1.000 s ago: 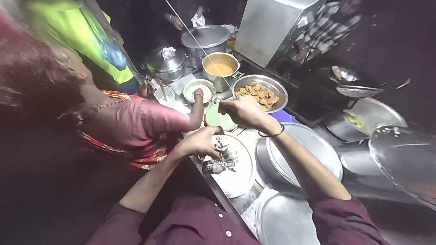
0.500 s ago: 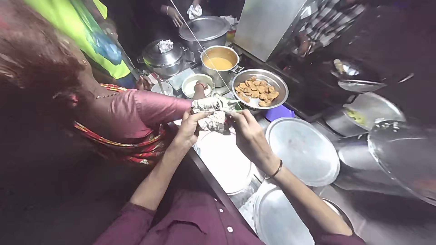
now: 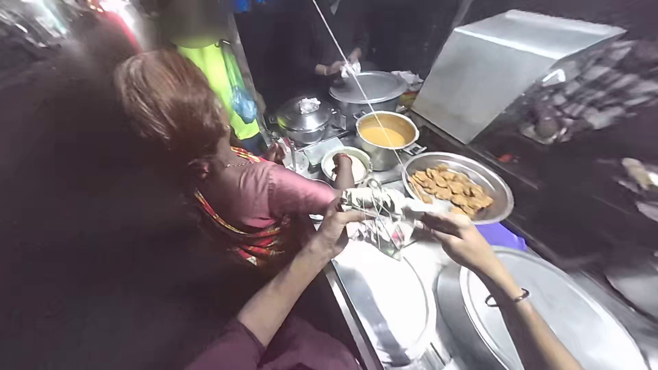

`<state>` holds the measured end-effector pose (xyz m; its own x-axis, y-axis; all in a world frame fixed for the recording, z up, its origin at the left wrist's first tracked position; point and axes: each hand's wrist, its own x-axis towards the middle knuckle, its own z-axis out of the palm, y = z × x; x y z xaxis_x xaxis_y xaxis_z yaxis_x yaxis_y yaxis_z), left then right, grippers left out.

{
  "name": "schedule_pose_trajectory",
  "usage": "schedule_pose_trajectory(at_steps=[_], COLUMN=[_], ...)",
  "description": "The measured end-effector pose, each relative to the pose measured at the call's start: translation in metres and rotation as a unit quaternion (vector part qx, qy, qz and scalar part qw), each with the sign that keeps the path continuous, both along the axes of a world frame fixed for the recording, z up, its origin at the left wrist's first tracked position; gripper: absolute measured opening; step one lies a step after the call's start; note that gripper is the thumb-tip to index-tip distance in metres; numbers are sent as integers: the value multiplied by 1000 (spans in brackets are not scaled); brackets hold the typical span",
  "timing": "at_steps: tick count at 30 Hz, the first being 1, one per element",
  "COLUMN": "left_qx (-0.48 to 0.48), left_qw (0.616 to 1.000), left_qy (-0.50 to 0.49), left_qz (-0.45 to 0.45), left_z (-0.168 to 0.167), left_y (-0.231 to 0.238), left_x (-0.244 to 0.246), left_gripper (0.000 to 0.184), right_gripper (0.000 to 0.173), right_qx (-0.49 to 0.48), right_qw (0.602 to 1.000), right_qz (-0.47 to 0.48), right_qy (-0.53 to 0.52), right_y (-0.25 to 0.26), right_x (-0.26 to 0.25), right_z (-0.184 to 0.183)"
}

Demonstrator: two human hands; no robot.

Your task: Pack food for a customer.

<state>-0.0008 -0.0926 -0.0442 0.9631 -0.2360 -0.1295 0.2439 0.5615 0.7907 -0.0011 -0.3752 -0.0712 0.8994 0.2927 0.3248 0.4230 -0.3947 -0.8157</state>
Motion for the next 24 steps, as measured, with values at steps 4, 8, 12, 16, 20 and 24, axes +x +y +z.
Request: schedule_pose_trajectory(at_steps=[4, 8, 12, 16, 20, 24], left_qx=[87, 274, 248, 67, -56, -139], left_qw=[963, 921, 961, 992, 983, 970], left_qy=[-178, -195, -118, 1, 102, 146], left_qz=[-182, -197, -30, 106, 144, 136], left_z=[0, -2, -19, -2, 3, -2], left_y=[23, 12, -10, -24, -30, -28], left_x=[9, 13, 14, 11, 10, 8], left_gripper=[54, 55, 49, 57, 41, 17], right_gripper=[23, 12, 24, 19, 21, 23], right_qx=[-220, -457, -443, -418, -328, -247], right_qw=[972, 880, 855, 841, 879, 929], right_qz=[-44, -103, -160, -187, -203, -110], right_qy=[-73, -81, -218, -289, -279, -252], right_y=[-7, 52, 121, 134, 110, 87], right_x=[33, 18, -41, -61, -64, -58], right_z=[29, 94, 95, 50, 30, 9])
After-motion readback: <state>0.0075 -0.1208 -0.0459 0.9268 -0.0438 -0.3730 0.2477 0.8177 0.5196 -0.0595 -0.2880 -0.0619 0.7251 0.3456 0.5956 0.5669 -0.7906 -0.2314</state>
